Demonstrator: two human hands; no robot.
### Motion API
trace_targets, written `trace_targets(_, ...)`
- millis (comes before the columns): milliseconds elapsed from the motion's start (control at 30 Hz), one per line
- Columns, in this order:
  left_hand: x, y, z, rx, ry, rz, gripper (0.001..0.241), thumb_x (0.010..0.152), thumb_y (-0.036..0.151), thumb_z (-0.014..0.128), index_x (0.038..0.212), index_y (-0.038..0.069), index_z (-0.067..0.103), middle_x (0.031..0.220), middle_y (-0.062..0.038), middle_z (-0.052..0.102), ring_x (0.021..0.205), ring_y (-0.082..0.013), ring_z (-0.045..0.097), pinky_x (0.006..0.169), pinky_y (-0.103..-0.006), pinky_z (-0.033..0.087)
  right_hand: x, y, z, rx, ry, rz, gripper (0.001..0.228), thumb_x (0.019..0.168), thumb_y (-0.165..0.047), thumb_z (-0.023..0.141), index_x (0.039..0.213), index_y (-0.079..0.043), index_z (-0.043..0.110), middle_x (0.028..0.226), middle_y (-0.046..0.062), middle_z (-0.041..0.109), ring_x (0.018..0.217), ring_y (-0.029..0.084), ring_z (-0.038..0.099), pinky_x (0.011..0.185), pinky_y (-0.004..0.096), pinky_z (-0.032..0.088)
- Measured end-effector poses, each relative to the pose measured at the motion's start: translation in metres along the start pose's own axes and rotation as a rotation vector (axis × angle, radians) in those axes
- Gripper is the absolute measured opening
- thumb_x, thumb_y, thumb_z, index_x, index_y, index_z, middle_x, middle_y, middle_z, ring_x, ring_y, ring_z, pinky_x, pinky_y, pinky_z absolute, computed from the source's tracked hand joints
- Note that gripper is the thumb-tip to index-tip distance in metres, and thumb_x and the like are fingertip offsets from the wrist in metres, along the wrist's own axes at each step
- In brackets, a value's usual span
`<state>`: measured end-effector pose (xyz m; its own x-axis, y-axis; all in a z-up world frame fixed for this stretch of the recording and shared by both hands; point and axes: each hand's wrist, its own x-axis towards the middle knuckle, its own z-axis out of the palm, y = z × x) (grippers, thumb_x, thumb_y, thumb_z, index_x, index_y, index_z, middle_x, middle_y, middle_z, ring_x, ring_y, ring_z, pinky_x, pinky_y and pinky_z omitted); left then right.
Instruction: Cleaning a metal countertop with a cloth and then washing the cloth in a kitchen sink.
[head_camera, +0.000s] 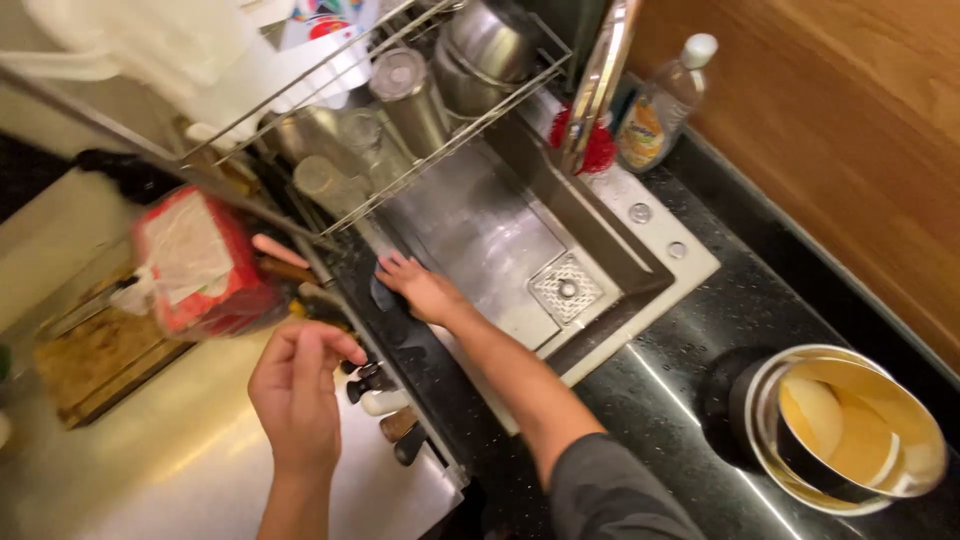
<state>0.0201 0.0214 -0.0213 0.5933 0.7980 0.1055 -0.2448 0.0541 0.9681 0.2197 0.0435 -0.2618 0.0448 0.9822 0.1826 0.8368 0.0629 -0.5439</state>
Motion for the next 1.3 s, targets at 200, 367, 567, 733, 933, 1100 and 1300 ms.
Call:
trace_targets(200, 0.102, -0.051, 0.069, 0.301, -0.389, -0.233, 0.030, 0.105, 0.019, 0.055, 0.131, 0.005, 0.058, 0.120, -0.008, 0.071, 0.089, -0.0139, 0.067, 0.077, -0.0297, 0.053, -0.036, 0.056, 0.044, 0.651, 0.913, 0.700, 0.040, 0.098, -0.003, 0.053, 0.137, -0.004, 0.064, 0.128, 0.019, 0.072, 0.118, 0.031, 0.070, 0.103, 0.041, 0.054)
trace_targets(367, 0.179, -0.135, 0.175, 0.405, -0.676, 0.193, 0.048, 0.103, 0.014, 0.055, 0.150, 0.008, 0.046, 0.143, -0.015, 0.056, 0.118, -0.0287, 0.061, 0.095, -0.0368, 0.055, -0.116, 0.080, 0.010, 1.615, 1.059, 1.197, 0.031, 0.099, -0.012, 0.050, 0.125, -0.003, 0.063, 0.104, 0.019, 0.070, 0.085, 0.033, 0.067, 0.074, 0.058, 0.055)
trace_targets(567, 0.195, -0.149, 0.217, 0.760, -0.789, 0.447, 0.035, 0.106, 0.010, 0.053, 0.140, 0.002, 0.051, 0.138, -0.020, 0.057, 0.128, -0.0392, 0.057, 0.106, -0.0430, 0.047, -0.156, 0.086, -0.014, 2.064, 1.002, 1.203, 0.035, 0.097, -0.024, 0.050, 0.123, -0.003, 0.061, 0.115, 0.020, 0.070, 0.099, 0.036, 0.071, 0.087, 0.064, 0.058)
trace_targets(733, 0.199, -0.150, 0.209, 1.031, -0.828, 0.367, 0.018, 0.102, 0.015, 0.059, 0.118, 0.011, 0.064, 0.118, -0.007, 0.065, 0.117, -0.0330, 0.063, 0.102, -0.0438, 0.050, -0.140, 0.086, -0.022, 2.108, 0.993, 1.182, 0.035, 0.099, -0.031, 0.054, 0.122, -0.006, 0.061, 0.117, 0.016, 0.069, 0.104, 0.035, 0.069, 0.093, 0.064, 0.055)
trace_targets(933, 0.227, -0.161, 0.235, 0.794, -0.647, 0.771, 0.037, 0.088, 0.002, 0.056, 0.125, -0.001, 0.061, 0.130, -0.018, 0.061, 0.109, -0.0386, 0.058, 0.093, -0.0455, 0.050, -0.135, 0.093, -0.002, 2.148, 0.969, 1.168, 0.036, 0.098, -0.032, 0.057, 0.122, -0.006, 0.062, 0.116, 0.015, 0.071, 0.102, 0.033, 0.070, 0.091, 0.059, 0.057)
trace_targets(1100, 0.248, -0.184, 0.230, 1.027, -0.829, 0.555, 0.018, 0.090, 0.008, 0.063, 0.108, 0.009, 0.068, 0.107, -0.008, 0.066, 0.108, -0.0320, 0.062, 0.096, -0.0412, 0.053, -0.138, 0.086, -0.003, 2.182, 1.051, 1.260, 0.032, 0.098, -0.029, 0.059, 0.120, -0.005, 0.057, 0.117, 0.018, 0.067, 0.103, 0.035, 0.070, 0.090, 0.062, 0.059)
trace_targets(1300, 0.248, -0.173, 0.228, 0.956, -0.884, 0.535, 0.022, 0.092, 0.015, 0.066, 0.112, 0.006, 0.068, 0.106, -0.012, 0.065, 0.104, -0.0354, 0.061, 0.090, -0.0446, 0.051, -0.140, 0.089, 0.002, 2.204, 1.075, 1.280, 0.033, 0.095, -0.029, 0.059, 0.119, -0.005, 0.059, 0.118, 0.018, 0.068, 0.104, 0.036, 0.071, 0.089, 0.063, 0.059)
